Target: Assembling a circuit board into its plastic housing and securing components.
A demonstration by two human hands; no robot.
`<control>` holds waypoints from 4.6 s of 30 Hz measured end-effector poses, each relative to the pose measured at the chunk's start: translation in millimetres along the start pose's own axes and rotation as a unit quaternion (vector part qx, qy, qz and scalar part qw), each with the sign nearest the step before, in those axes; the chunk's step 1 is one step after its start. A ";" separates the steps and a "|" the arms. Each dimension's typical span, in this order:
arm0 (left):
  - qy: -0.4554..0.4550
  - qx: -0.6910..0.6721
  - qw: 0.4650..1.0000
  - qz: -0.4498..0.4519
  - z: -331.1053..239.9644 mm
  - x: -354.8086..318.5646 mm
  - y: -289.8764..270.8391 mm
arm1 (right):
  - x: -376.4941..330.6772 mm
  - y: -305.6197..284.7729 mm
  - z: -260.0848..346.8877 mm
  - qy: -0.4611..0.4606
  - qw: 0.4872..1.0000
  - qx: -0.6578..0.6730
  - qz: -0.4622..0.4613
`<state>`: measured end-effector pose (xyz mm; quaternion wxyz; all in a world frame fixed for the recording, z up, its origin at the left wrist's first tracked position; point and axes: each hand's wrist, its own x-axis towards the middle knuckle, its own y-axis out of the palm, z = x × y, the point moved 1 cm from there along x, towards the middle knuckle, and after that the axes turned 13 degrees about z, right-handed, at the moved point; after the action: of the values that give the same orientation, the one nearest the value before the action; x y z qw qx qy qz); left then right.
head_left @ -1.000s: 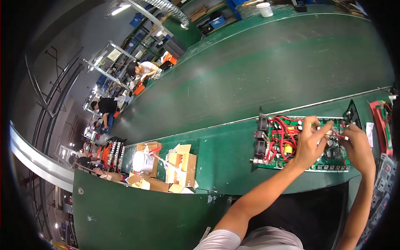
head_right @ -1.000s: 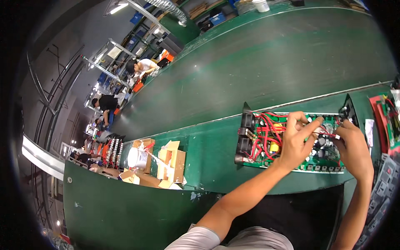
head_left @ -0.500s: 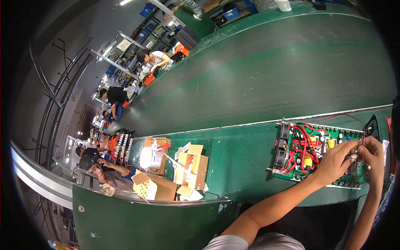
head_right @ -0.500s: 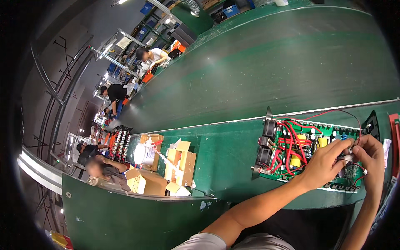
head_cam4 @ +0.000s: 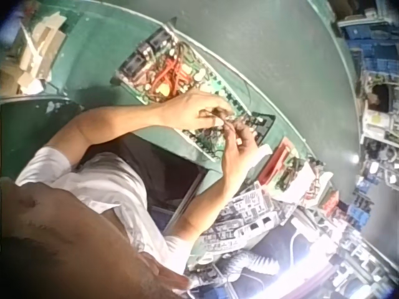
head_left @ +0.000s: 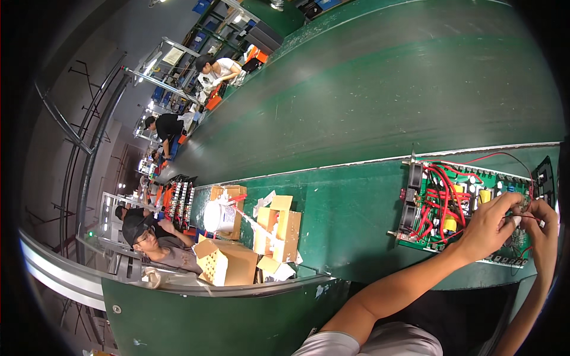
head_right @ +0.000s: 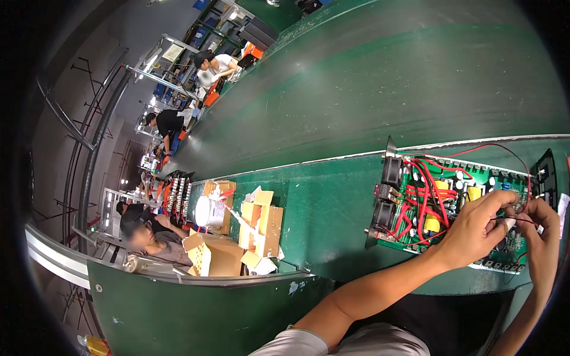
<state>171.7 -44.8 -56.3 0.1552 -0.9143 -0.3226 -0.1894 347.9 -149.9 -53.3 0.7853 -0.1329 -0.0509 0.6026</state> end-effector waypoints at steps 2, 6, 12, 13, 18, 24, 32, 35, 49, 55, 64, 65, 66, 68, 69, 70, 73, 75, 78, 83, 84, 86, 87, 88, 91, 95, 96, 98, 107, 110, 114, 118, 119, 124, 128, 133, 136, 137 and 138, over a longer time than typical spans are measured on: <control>-0.009 -0.009 1.000 0.004 0.8 -0.6 -1.0 | 1.4 -6.1 -0.7 0.001 0.999 0.013 0.033; -0.017 -0.029 0.999 0.013 0.2 -0.4 -2.2 | -1.8 -16.6 -9.0 0.027 0.997 0.026 0.071; -0.024 -0.026 0.999 0.029 -0.8 -0.3 -4.0 | -4.2 -23.7 -33.2 -0.013 0.999 0.002 0.042; -0.016 -0.018 0.999 0.029 -1.8 1.1 -3.8 | -2.2 -30.4 -43.6 -0.008 0.999 -0.007 0.041; -0.014 -0.005 0.999 0.029 -2.1 1.3 -3.9 | 1.4 -27.7 -36.6 0.018 0.999 0.009 0.048; -0.020 -0.007 0.999 0.033 -7.3 2.3 -5.8 | -6.4 -13.7 -7.0 0.011 0.998 0.011 0.058; -0.057 -0.011 0.995 0.082 -10.3 3.7 2.9 | -24.3 -16.6 5.5 -0.083 0.986 -0.139 0.030; -0.074 -0.005 0.996 0.057 0.2 -7.1 -10.8 | -0.9 7.1 72.6 0.070 0.973 -0.175 0.131; -0.039 0.011 0.998 0.038 -2.5 -0.5 -10.9 | 7.4 -8.0 61.3 -0.097 0.958 -0.264 0.059; -0.014 0.026 0.999 0.033 1.0 -1.7 -13.1 | 0.1 4.2 27.3 -0.186 0.900 -0.391 0.057; 0.002 0.048 0.998 0.040 4.4 -0.3 -11.3 | -12.1 14.8 15.0 -0.167 0.856 -0.486 0.057; 0.011 0.045 0.998 0.039 3.7 -0.4 -10.7 | -12.4 14.8 14.1 -0.172 0.853 -0.490 0.058; -0.017 0.049 0.998 0.043 2.7 -0.9 -11.5 | -12.1 15.6 13.4 -0.171 0.852 -0.491 0.059; -0.023 0.044 0.998 0.043 2.3 -0.8 -11.2 | -10.8 18.1 12.3 -0.156 0.844 -0.510 0.056; -0.029 0.040 0.998 0.042 2.0 -1.1 -11.6 | -10.8 18.6 12.1 -0.155 0.844 -0.511 0.059; -0.036 0.049 0.997 0.044 2.3 -1.3 -12.6 | -10.9 18.7 12.1 -0.164 0.841 -0.513 0.052; -0.023 0.039 0.998 0.038 1.3 0.5 -10.4 | -10.0 18.6 11.5 -0.165 0.841 -0.512 0.053; -0.038 0.042 0.998 0.038 1.1 -0.5 -11.4 | -9.7 19.5 9.7 -0.177 0.839 -0.512 0.045; -0.021 0.039 0.998 0.041 3.6 -2.2 -11.6 | -10.2 21.0 10.3 -0.173 0.840 -0.512 0.045; -0.032 0.043 0.997 0.047 1.7 -2.4 -11.2 | -12.4 23.6 11.0 -0.191 0.830 -0.523 0.026; -0.033 0.043 0.997 0.046 1.7 -2.6 -11.6 | -11.8 24.1 11.0 -0.186 0.829 -0.527 0.029; -0.056 0.045 0.996 0.053 1.9 -2.5 -12.9 | -10.1 26.1 9.5 -0.191 0.825 -0.531 0.026; -0.058 0.045 0.996 0.052 1.8 -2.5 -13.0 | -10.1 27.2 9.7 -0.194 0.821 -0.536 0.022; -0.050 0.049 0.996 0.054 1.5 -1.8 -13.1 | -9.9 28.3 10.7 -0.194 0.821 -0.536 0.023; -0.046 0.048 0.996 0.056 2.2 -1.7 -14.5 | -9.5 32.3 14.0 -0.155 0.816 -0.555 0.044; -0.022 0.059 0.995 0.074 2.1 3.6 -5.9 | -15.8 20.7 11.5 -0.150 0.819 -0.553 0.036; 0.008 0.097 0.992 0.085 2.6 5.7 -4.2 | -17.8 20.8 7.3 -0.174 0.815 -0.553 0.004; 0.006 0.132 0.988 0.075 8.1 0.9 -10.9 | -13.4 22.8 2.3 -0.196 0.812 -0.550 -0.003; 0.026 0.233 0.963 0.137 -18.3 -5.0 0.7 | -26.0 -20.3 56.0 -0.190 0.979 -0.075 -0.002; 0.056 0.261 0.952 0.150 -6.0 -4.0 -1.1 | -36.4 -14.4 57.2 -0.101 0.962 -0.235 0.094; 0.018 0.247 0.959 0.140 -15.7 -4.9 -0.5 | -41.0 -8.8 64.4 -0.069 0.950 -0.281 0.118; 0.078 0.281 0.947 0.138 -20.3 -5.0 2.7 | -33.0 -3.1 40.8 -0.074 0.946 -0.264 0.173; 0.073 0.281 0.947 0.137 -20.8 -5.5 4.1 | -28.1 -0.1 30.4 -0.092 0.936 -0.281 0.192; 0.124 0.338 0.932 0.035 -16.1 -8.2 -1.2 | -20.3 10.4 36.8 -0.058 0.983 -0.012 0.174; 0.150 0.346 0.926 0.001 -13.5 -10.6 0.8 | -14.3 6.5 29.2 -0.008 0.971 0.219 0.091; 0.150 0.293 0.944 0.022 -12.2 -7.6 7.9 | -13.3 1.5 25.4 0.028 0.953 0.294 0.072; 0.102 0.240 0.964 0.041 -10.8 -9.6 9.0 | -9.9 6.6 23.3 0.028 0.950 0.301 0.084; 0.085 0.212 0.972 0.052 -9.6 -10.1 9.2 | -9.5 8.2 22.6 0.028 0.948 0.303 0.089; 0.075 0.200 0.975 0.062 -7.7 -11.0 8.8 | -10.0 9.1 22.2 0.028 0.948 0.305 0.091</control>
<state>167.6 -60.3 -55.9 0.3700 -0.8662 -0.2839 -0.1793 331.4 -154.1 -33.7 0.7309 0.0921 0.1697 0.6546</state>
